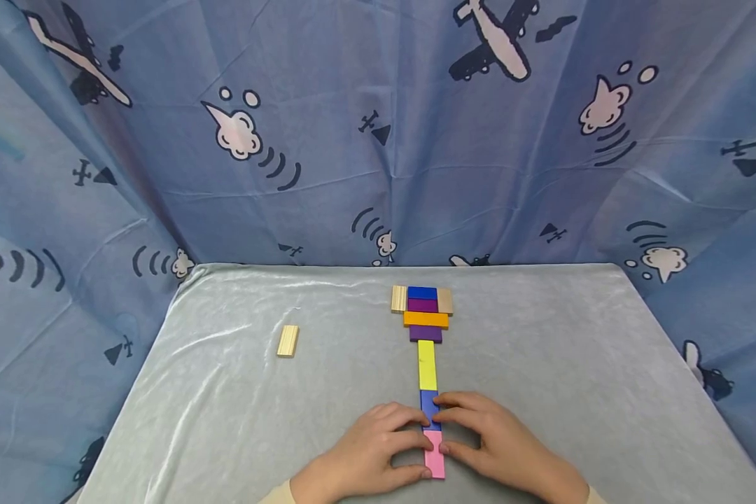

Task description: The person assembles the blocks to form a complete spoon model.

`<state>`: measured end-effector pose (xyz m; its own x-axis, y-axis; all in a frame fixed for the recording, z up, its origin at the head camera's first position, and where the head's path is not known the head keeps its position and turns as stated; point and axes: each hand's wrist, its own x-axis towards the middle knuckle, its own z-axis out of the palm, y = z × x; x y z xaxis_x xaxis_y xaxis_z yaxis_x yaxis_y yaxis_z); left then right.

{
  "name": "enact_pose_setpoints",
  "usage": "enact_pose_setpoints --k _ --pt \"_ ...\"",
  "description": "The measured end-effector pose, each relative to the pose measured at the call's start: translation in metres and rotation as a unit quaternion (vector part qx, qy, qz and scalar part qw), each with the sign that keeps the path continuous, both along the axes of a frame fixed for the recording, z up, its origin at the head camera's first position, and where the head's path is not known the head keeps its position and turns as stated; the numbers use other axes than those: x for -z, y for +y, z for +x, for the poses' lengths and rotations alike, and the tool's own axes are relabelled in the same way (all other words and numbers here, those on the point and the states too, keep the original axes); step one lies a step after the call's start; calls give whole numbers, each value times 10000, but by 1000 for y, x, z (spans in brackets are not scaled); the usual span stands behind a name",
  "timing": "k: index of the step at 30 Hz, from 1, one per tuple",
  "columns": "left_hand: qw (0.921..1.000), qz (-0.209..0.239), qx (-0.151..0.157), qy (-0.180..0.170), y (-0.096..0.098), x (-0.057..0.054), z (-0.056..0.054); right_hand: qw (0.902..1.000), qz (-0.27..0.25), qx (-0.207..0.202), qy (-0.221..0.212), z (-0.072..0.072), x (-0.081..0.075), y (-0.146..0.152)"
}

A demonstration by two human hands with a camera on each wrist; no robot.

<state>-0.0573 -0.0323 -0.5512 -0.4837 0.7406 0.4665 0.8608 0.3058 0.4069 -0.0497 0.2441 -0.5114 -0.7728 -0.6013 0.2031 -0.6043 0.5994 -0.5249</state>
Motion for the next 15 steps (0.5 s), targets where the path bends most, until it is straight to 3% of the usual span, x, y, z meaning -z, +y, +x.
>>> enact_pose_setpoints --k 3,15 --pt "10000 -25 -24 18 0 0 0 10000 -78 -1 17 0 5 1" --pt "9983 -123 70 -572 -1 -1 0 9995 -273 50 137 1 15 3"
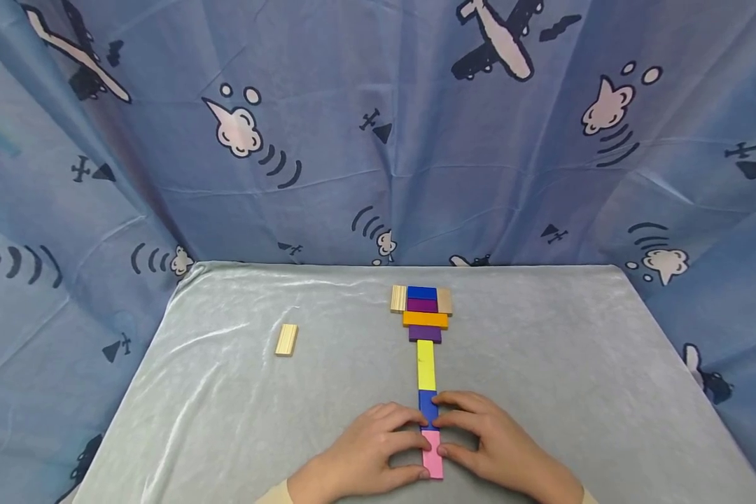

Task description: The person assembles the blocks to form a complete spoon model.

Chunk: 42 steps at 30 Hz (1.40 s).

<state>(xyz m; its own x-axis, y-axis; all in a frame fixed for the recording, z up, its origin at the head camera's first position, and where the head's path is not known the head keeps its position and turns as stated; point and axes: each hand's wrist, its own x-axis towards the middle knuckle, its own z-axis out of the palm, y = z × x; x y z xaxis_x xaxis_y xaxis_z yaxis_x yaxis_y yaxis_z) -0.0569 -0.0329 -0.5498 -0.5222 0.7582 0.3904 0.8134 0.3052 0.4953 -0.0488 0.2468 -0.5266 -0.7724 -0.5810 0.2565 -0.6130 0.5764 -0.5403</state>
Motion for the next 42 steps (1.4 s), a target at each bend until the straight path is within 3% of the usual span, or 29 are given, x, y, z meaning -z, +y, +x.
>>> enact_pose_setpoints --k 6,13,17,22,29,33,38,42 --pt "9997 3 39 255 -3 -2 0 9998 38 44 -201 0 -1 -2" --pt "9999 125 -32 -42 -10 -17 -6 9988 -12 125 -465 0 -1 0" --pt "9987 314 -361 -195 -27 -27 -15 9967 146 284 -749 0 -1 0" --pt "9929 457 -1061 -267 -63 -35 -35 9945 247 398 -942 -1 -1 -1" --pt "9787 545 -1978 -44 -121 -36 -65 9955 121 299 -894 -1 -1 -1" --pt "9674 452 -2488 -156 -145 -34 -76 9950 95 287 -955 -1 1 -1" --pt "9500 265 -3089 -360 -160 -36 -84 9956 41 285 -892 -1 4 0" --pt "9286 -144 -3692 -353 -164 -32 -87 9951 62 333 -926 -1 2 1"
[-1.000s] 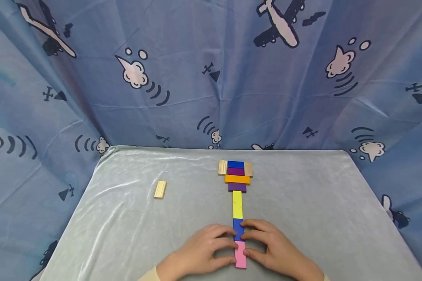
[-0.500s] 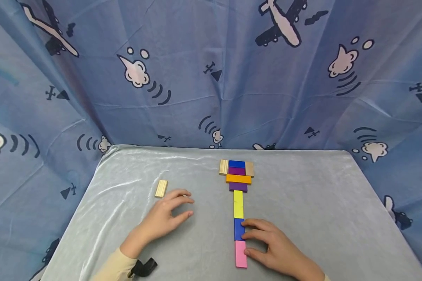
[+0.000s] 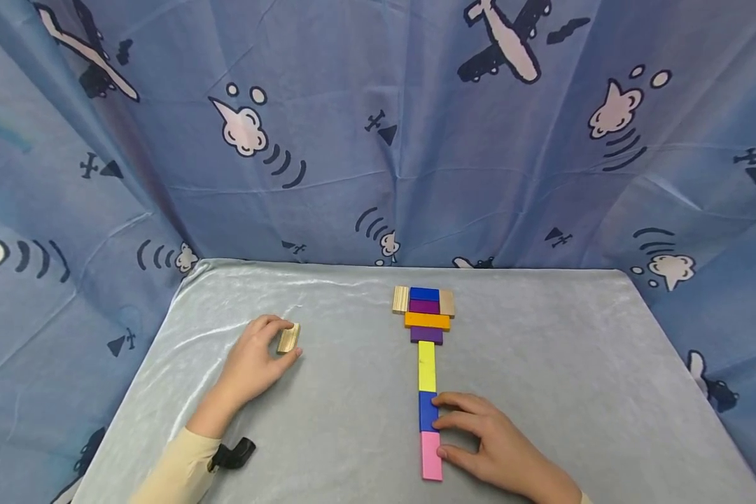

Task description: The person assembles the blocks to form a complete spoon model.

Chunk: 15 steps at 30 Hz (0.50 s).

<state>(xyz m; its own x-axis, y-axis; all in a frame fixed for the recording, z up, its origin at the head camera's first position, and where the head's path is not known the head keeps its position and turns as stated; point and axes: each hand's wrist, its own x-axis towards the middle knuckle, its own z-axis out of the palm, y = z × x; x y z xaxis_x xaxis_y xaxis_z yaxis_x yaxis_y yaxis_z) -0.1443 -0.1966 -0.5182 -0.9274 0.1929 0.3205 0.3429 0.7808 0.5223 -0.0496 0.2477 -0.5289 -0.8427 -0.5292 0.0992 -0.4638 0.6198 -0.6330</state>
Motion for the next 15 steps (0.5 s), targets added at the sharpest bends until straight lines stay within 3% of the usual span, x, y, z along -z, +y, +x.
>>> enact_pose_setpoints --k 5,15 --pt "9971 -418 -554 -301 -1 5 3 10000 9 25 -74 0 -2 1" --pt "9955 -240 -748 -529 -7 9 3 10000 -43 -8 25 -2 1 0"
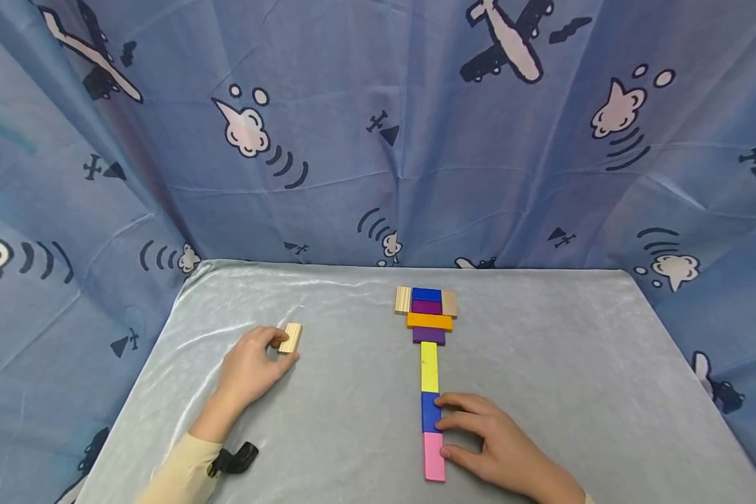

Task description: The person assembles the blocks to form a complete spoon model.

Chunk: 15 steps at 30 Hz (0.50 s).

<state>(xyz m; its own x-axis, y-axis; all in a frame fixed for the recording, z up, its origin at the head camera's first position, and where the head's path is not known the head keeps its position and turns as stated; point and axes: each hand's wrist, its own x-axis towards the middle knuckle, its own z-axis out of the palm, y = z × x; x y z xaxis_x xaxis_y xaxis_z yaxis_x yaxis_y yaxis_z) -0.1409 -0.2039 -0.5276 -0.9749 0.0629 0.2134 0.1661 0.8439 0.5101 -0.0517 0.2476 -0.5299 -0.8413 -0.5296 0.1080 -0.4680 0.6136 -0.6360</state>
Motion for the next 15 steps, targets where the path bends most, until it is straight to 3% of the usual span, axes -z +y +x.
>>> enact_pose_setpoints --k 10,15 --pt "9984 431 64 357 -7 6 -2 9999 -81 -26 121 0 1 1" --pt "9978 542 109 371 -12 10 -4 9999 -93 -44 106 0 1 1"
